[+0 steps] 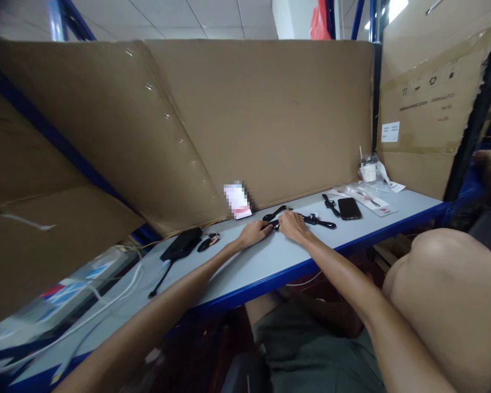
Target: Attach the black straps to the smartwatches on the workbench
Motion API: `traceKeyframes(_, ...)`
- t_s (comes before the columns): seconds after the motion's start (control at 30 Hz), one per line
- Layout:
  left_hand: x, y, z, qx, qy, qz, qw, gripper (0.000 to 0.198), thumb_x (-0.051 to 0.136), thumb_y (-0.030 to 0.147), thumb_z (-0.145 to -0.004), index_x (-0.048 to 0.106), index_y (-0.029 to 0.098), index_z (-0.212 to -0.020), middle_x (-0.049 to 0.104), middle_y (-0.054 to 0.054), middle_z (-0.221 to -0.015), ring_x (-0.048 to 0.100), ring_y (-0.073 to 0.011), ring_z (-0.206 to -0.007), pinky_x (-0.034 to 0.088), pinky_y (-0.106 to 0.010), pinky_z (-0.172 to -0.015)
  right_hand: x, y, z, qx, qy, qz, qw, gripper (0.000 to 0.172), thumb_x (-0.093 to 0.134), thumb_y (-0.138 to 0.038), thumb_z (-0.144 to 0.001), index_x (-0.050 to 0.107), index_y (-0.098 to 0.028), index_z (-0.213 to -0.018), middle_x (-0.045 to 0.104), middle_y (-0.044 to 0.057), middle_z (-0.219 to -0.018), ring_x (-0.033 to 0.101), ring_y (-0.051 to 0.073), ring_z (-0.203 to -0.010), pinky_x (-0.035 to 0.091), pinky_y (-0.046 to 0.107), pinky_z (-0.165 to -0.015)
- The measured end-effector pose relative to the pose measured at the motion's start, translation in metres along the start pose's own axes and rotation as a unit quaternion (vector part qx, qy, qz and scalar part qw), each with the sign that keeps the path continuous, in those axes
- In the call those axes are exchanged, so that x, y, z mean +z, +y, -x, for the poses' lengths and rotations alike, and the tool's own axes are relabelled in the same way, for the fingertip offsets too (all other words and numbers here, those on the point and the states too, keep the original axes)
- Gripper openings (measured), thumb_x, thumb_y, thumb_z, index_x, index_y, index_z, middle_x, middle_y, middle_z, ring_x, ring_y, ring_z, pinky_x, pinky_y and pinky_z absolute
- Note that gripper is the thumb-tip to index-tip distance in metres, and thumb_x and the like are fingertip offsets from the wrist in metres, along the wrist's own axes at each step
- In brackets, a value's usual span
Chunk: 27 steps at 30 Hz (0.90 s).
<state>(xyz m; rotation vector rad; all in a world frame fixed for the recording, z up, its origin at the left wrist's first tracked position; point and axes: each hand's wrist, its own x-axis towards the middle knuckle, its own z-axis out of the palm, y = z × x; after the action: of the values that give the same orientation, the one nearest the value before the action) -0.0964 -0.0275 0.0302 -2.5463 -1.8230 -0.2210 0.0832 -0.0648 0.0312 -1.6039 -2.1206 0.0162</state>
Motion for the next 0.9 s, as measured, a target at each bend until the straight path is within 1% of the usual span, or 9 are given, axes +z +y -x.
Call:
traceKeyframes(0.1, 0.003, 0.0, 0.012, 0.021, 0.04, -0.043, 0.998, 0.047, 0.037, 0.045, -0.104, 0.076, 0.019, -0.11, 0.078, -0.015, -0.1, 0.073, -0.0297, -0.096, 0.045, -0.033, -0.078, -0.011, -0.006, 0.012, -0.014, -0.018, 0.018, 1.0, 0.029, 0.051, -0.014, -0.098, 0.08, -0.016, -0.102, 0.073, 0.017, -0.123, 0.072, 0.027, -0.107, 0.049, 0.032, -0.088)
traceKeyframes(0.2, 0.001, 0.002, 0.021, 0.053, 0.03, -0.058, 0.996, 0.047, 0.037, 0.045, -0.105, 0.075, 0.019, -0.109, 0.078, -0.016, -0.101, 0.073, -0.0307, -0.096, 0.046, -0.034, -0.079, -0.018, -0.017, 0.03, 0.008, -0.024, 0.016, 1.0, 0.03, 0.05, -0.013, -0.098, 0.079, -0.015, -0.106, 0.074, 0.018, -0.12, 0.072, 0.028, -0.108, 0.05, 0.032, -0.088)
traceKeyframes(0.33, -0.006, 0.011, 0.031, 0.07, 0.006, -0.05, 0.996, 0.044, 0.039, 0.044, -0.105, 0.076, 0.019, -0.104, 0.078, -0.015, -0.099, 0.074, -0.0289, -0.095, 0.046, -0.033, -0.078, -0.02, -0.031, 0.06, 0.059, -0.01, -0.007, 0.998, 0.033, 0.048, -0.013, -0.099, 0.072, -0.015, -0.123, 0.073, 0.017, -0.12, 0.068, 0.028, -0.113, 0.051, 0.032, -0.088)
traceKeyframes(0.43, -0.01, 0.023, 0.04, 0.074, 0.0, -0.045, 0.996, 0.046, 0.038, 0.043, -0.106, 0.076, 0.018, -0.104, 0.078, -0.016, -0.099, 0.074, -0.0288, -0.095, 0.046, -0.033, -0.077, -0.02, -0.036, 0.083, 0.062, 0.002, -0.008, 0.998, 0.037, 0.048, -0.016, -0.1, 0.066, -0.015, -0.132, 0.068, 0.017, -0.127, 0.061, 0.029, -0.121, 0.051, 0.035, -0.093)
traceKeyframes(0.57, -0.013, 0.038, 0.052, 0.075, -0.008, -0.052, 0.996, 0.046, 0.038, 0.044, -0.106, 0.076, 0.018, -0.106, 0.079, -0.017, -0.099, 0.074, -0.03, -0.095, 0.046, -0.034, -0.077, -0.023, -0.035, 0.107, 0.051, 0.016, -0.003, 0.999, 0.045, 0.046, -0.015, -0.1, 0.064, -0.022, -0.141, 0.065, 0.015, -0.124, 0.057, 0.029, -0.118, 0.049, 0.038, -0.096)
traceKeyframes(0.67, -0.018, 0.047, 0.06, 0.066, -0.013, -0.062, 0.996, 0.047, 0.037, 0.043, -0.106, 0.076, 0.017, -0.108, 0.078, -0.018, -0.099, 0.074, -0.0317, -0.096, 0.047, -0.035, -0.077, -0.025, -0.03, 0.114, 0.045, 0.009, -0.01, 0.999, 0.044, 0.045, -0.015, -0.101, 0.07, -0.028, -0.134, 0.065, 0.013, -0.122, 0.057, 0.027, -0.117, 0.047, 0.036, -0.096)
traceKeyframes(0.77, -0.022, 0.054, 0.068, 0.058, -0.005, -0.08, 0.995, 0.048, 0.035, 0.042, -0.106, 0.075, 0.016, -0.113, 0.078, -0.018, -0.1, 0.074, -0.0326, -0.098, 0.048, -0.036, -0.078, -0.025, -0.028, 0.116, 0.081, 0.02, -0.001, 0.997, 0.039, 0.044, -0.017, -0.103, 0.076, -0.022, -0.124, 0.065, 0.014, -0.122, 0.056, 0.027, -0.118, 0.046, 0.036, -0.098)
traceKeyframes(0.83, -0.023, 0.058, 0.071, 0.057, 0.004, -0.095, 0.994, 0.049, 0.034, 0.042, -0.107, 0.074, 0.016, -0.116, 0.078, -0.018, -0.101, 0.074, -0.0331, -0.097, 0.049, -0.037, -0.079, -0.023, -0.028, 0.117, 0.104, 0.037, 0.01, 0.994, 0.039, 0.044, -0.016, -0.103, 0.074, -0.018, -0.127, 0.065, 0.016, -0.123, 0.055, 0.028, -0.118, 0.046, 0.037, -0.099)
traceKeyframes(0.9, -0.024, 0.059, 0.073, 0.06, 0.006, -0.106, 0.993, 0.05, 0.033, 0.043, -0.107, 0.074, 0.016, -0.119, 0.078, -0.018, -0.101, 0.074, -0.0336, -0.097, 0.05, -0.038, -0.081, -0.023, -0.029, 0.118, 0.094, 0.048, 0.005, 0.994, 0.041, 0.045, -0.016, -0.102, 0.07, -0.021, -0.134, 0.065, 0.014, -0.122, 0.056, 0.027, -0.117, 0.046, 0.036, -0.098)
